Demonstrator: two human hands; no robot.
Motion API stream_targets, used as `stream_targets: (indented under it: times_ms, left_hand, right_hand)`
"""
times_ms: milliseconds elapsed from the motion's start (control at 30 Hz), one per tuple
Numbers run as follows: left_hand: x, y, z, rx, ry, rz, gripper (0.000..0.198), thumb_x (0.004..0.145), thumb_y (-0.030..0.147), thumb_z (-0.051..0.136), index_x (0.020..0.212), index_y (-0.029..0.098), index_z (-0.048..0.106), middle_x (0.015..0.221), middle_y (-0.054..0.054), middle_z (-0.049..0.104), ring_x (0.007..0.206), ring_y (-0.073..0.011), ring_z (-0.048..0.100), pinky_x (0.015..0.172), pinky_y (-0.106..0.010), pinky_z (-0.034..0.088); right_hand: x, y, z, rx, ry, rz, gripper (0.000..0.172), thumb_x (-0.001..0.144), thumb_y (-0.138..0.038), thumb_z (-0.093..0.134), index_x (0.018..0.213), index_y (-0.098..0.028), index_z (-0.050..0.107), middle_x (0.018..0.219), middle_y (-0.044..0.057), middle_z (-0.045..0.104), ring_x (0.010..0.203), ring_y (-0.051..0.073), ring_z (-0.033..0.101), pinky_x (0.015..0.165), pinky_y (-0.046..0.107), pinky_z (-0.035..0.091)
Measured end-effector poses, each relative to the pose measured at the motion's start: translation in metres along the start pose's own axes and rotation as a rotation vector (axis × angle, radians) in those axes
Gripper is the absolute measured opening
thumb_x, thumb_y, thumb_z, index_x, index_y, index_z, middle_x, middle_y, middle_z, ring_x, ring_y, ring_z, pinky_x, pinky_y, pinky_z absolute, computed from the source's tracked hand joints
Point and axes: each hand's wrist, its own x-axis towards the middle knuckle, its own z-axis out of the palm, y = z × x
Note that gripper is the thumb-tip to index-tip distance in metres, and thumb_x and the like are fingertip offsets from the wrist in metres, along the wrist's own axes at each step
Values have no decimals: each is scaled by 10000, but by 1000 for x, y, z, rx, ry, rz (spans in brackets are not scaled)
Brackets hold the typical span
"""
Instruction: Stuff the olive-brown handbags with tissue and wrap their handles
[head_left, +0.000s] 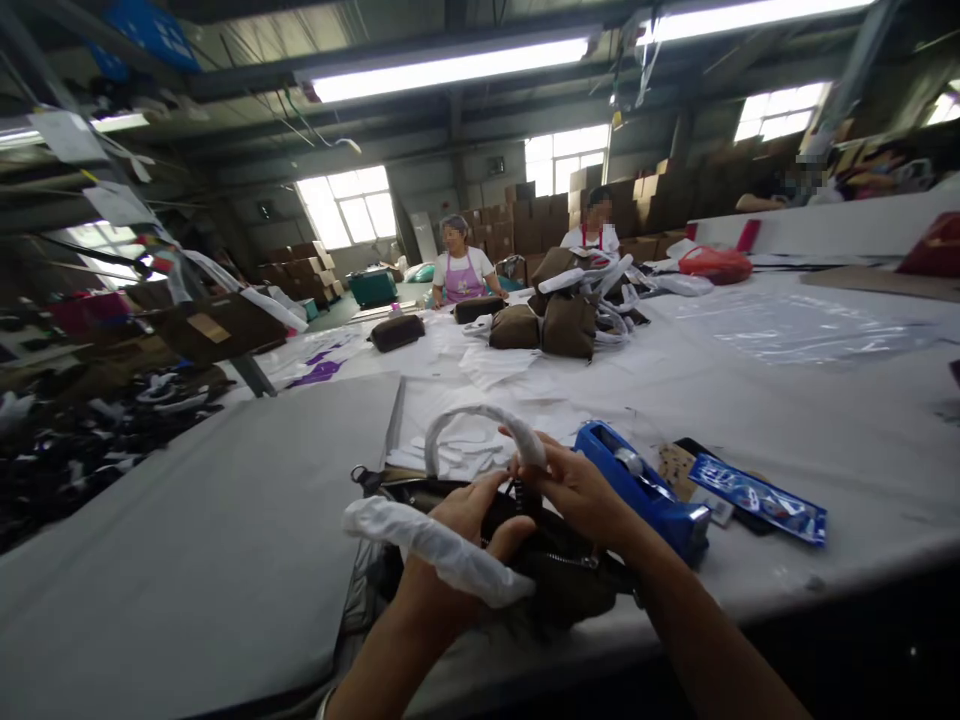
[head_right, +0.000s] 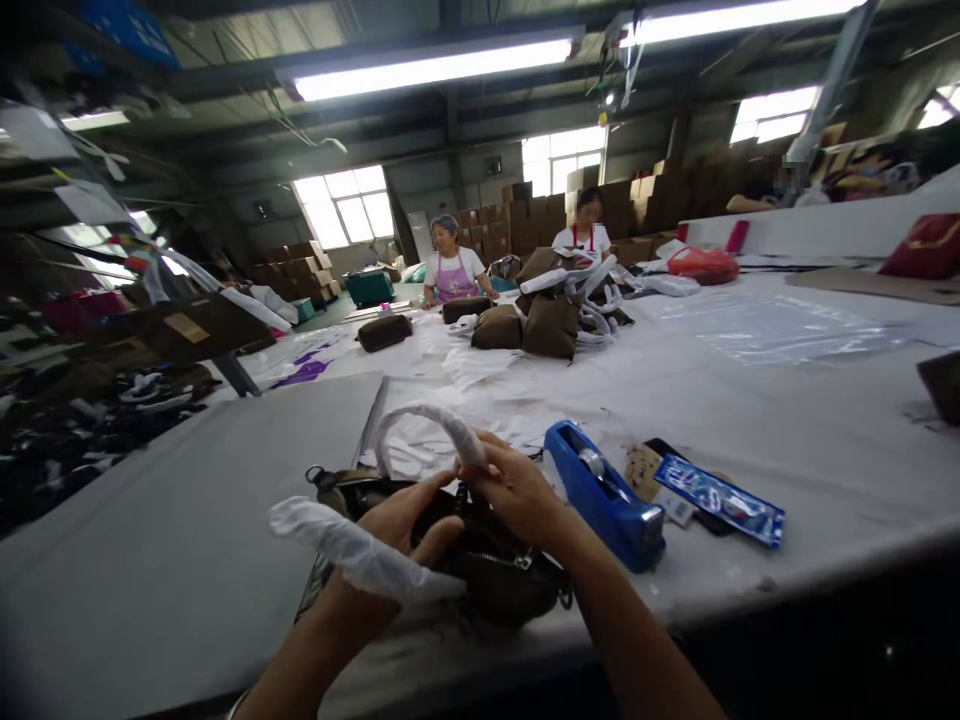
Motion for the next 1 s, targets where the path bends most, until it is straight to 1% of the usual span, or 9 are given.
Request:
stream_targets:
  times_ms: [133, 267, 333, 433, 533, 700, 833, 900, 1000]
  left_hand:
    - [2, 12, 2, -184, -135, -12, 613, 820, 327, 766, 1394, 229, 572, 1312, -94, 678, 1162, -286, 664, 1057, -424, 513]
    - [-36, 3, 3, -205, 44, -66, 451, 844, 210, 715, 1284, 275, 646, 1364, -58, 648, 1222, -257, 637, 1063, -375, 513]
    - [-57, -9, -3, -153, 12, 46, 386, 855, 211, 686, 1235, 277, 684, 1349, -63, 658, 1249, -285, 617, 1079, -405, 501]
    - [-71, -19, -22, -171, -110, 213, 334, 865, 170, 630, 1163, 289, 722, 1146, -56, 758, 1064, -272, 717, 969, -379, 574]
    - [-58, -12, -38, 31, -34, 204, 312, 855, 99, 567, 1068, 262, 727, 1058, -75, 760, 1042, -279, 700, 951, -416, 555]
    - [-30, 10, -43, 341, -361, 156, 258, 815, 273, 673, 1058, 231, 748, 1024, -111, 753, 1030, -352, 683, 978, -506, 507]
    - [-26, 8, -40, -161, -351, -82, 417, 846, 289, 650, 1261, 276, 684, 1275, -101, 689, 1225, -328, 611, 1112, -485, 418]
    - [-21, 4, -36, -483, -366, -194, 458, 880, 301, 617, 1338, 292, 617, 1296, -100, 677, 1177, -283, 651, 1036, -430, 499]
    - [-14, 0, -27, -719, -368, -253, 502, 937, 398, 582, 1417, 273, 508, 1170, -125, 717, 981, -247, 722, 839, -372, 582]
  right_hand:
    - [0, 2, -5, -103, 74, -35, 196, 967, -305, 526, 959, -195, 688, 1410, 79, 573, 1295, 265, 528, 1083, 397, 415]
    - [-2, 13, -14, -66, 143, 136, 299, 949, -379, 549, 1147, -199, 682, 1203, 89, 706, 1063, 258, 665, 973, 418, 495]
    - [-3, 16, -17, -36, 143, 165, 333, 935, -414, 564, 1141, -184, 690, 1141, 95, 735, 1035, 261, 684, 949, 416, 521]
    - [-2, 11, -16, 21, 79, 160, 320, 915, -431, 594, 1072, -182, 718, 1162, 93, 739, 1072, 264, 685, 950, 398, 544]
    - [-1, 1, -13, -5, 8, 151, 315, 923, -416, 598, 1121, -206, 726, 1159, 82, 743, 1067, 270, 688, 950, 410, 548]
    - [-2, -9, -16, -202, 39, 182, 319, 935, -423, 574, 1098, -208, 744, 996, 70, 770, 976, 284, 704, 907, 424, 549]
    - [-5, -12, -17, -251, 55, 187, 271, 941, -415, 567, 1017, -215, 734, 952, 47, 771, 937, 276, 709, 855, 387, 545]
    - [-6, -12, -13, -235, 50, 171, 250, 950, -403, 558, 996, -224, 726, 978, 35, 773, 928, 262, 712, 825, 355, 539]
    - [-5, -11, -8, -248, 60, 159, 249, 951, -405, 551, 971, -223, 719, 946, 29, 774, 890, 252, 713, 792, 340, 531]
